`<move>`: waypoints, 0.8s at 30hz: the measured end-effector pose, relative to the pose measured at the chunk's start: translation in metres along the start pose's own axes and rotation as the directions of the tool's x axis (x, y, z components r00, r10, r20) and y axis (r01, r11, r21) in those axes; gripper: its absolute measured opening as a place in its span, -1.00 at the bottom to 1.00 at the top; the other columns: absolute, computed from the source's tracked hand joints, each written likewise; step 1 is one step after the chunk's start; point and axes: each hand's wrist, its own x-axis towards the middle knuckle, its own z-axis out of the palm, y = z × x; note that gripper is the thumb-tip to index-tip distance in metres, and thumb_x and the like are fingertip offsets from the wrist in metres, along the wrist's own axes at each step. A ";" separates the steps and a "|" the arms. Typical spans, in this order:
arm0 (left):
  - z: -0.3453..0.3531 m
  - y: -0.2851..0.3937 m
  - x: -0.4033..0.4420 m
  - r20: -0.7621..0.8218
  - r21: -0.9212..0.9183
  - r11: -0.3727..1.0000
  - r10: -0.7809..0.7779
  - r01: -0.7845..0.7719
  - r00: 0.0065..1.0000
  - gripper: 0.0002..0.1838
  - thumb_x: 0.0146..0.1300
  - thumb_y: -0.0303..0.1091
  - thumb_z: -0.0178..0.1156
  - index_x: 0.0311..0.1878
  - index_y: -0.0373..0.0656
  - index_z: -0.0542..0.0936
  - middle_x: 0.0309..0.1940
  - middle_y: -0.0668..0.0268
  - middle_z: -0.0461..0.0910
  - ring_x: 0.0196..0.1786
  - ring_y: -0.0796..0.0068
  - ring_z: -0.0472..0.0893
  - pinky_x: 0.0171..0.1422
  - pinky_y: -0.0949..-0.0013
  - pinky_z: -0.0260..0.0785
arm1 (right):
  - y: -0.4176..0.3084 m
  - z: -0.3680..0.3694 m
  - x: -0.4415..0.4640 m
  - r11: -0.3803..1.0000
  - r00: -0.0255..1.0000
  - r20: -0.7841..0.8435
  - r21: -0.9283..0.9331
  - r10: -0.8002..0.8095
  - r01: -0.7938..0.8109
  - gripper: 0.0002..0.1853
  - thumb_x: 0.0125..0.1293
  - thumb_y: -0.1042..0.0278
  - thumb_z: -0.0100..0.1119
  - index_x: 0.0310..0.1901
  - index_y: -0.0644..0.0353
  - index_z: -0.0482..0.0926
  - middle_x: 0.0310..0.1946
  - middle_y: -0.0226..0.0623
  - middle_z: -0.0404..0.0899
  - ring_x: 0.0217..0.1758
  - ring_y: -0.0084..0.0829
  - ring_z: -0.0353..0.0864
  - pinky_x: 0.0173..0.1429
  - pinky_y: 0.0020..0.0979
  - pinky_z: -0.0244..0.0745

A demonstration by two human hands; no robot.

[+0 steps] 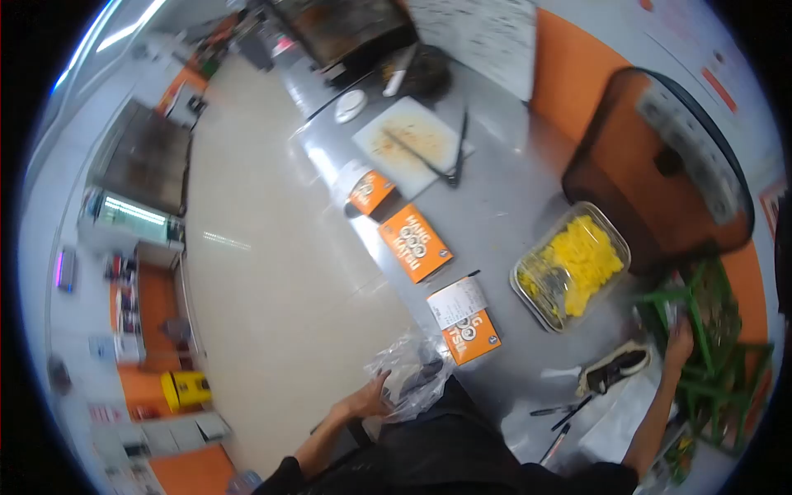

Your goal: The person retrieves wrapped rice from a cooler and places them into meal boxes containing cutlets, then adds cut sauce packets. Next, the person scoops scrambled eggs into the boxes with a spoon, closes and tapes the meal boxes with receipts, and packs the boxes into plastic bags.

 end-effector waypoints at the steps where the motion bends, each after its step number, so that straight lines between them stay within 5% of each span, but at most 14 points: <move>1: 0.006 0.006 -0.002 -0.014 0.063 0.998 -0.008 0.008 1.000 0.20 0.05 -0.13 0.53 0.61 -0.40 -0.01 0.46 -0.43 0.24 0.47 -0.16 0.41 0.60 0.02 0.20 | 0.001 -0.003 -0.001 1.000 0.999 0.046 0.007 0.019 -0.020 -0.59 0.33 0.43 0.31 0.21 0.27 0.57 0.18 0.05 0.63 0.18 0.09 0.62 0.21 -0.04 0.54; 5: 0.033 -0.009 0.016 -0.033 0.102 0.995 -0.006 0.009 0.999 0.33 0.05 -0.01 0.53 0.64 -0.39 -0.17 0.56 -0.49 -0.05 0.60 -0.32 0.16 0.66 0.03 0.11 | -0.001 -0.019 -0.007 0.993 0.987 0.140 0.072 0.083 -0.094 -0.67 0.39 0.47 0.24 0.16 0.32 0.58 0.17 0.10 0.63 0.18 0.11 0.63 0.19 -0.03 0.54; 11: 0.039 0.001 0.026 0.035 -0.062 0.985 -0.157 0.159 0.987 0.45 0.01 0.04 0.58 0.63 -0.40 -0.30 0.56 -0.53 -0.11 0.61 -0.37 0.11 0.67 -0.01 0.09 | 0.009 -0.024 -0.023 0.973 0.996 0.002 0.216 -0.089 0.086 -0.71 0.44 0.54 0.15 0.14 0.38 0.62 0.16 0.11 0.65 0.22 0.08 0.63 0.24 -0.08 0.53; 14: 0.044 0.001 0.033 0.015 0.050 0.986 -0.159 0.158 0.987 0.52 -0.03 0.06 0.62 0.63 -0.37 -0.36 0.55 -0.57 -0.13 0.58 -0.44 0.14 0.65 -0.04 0.13 | -0.019 -0.057 -0.034 0.968 0.996 -0.092 0.250 -0.006 0.029 -0.71 0.41 0.61 0.15 0.13 0.39 0.61 0.09 0.10 0.67 0.17 0.09 0.65 0.23 -0.10 0.52; 20: 0.028 0.027 0.029 -0.066 0.041 0.970 -0.237 0.240 0.969 0.53 -0.15 0.00 0.70 0.66 -0.17 -0.27 0.48 -0.65 -0.11 0.40 -0.59 0.36 0.49 -0.09 0.38 | -0.026 -0.096 -0.052 0.950 0.967 0.075 0.181 0.245 -0.255 -0.70 0.32 0.73 0.14 0.08 0.45 0.56 0.13 0.08 0.60 0.14 0.07 0.63 0.21 -0.15 0.52; 24: 0.030 0.027 0.025 -0.098 0.048 0.977 -0.203 0.208 0.974 0.51 -0.18 -0.04 0.72 0.66 -0.10 -0.20 0.47 -0.63 -0.09 0.31 -0.59 0.44 0.45 -0.09 0.43 | 0.009 -0.087 -0.068 0.959 0.985 -0.099 0.261 0.139 -0.109 -0.67 0.28 0.75 0.06 0.08 0.46 0.54 0.11 0.08 0.53 0.10 0.06 0.60 0.13 -0.14 0.50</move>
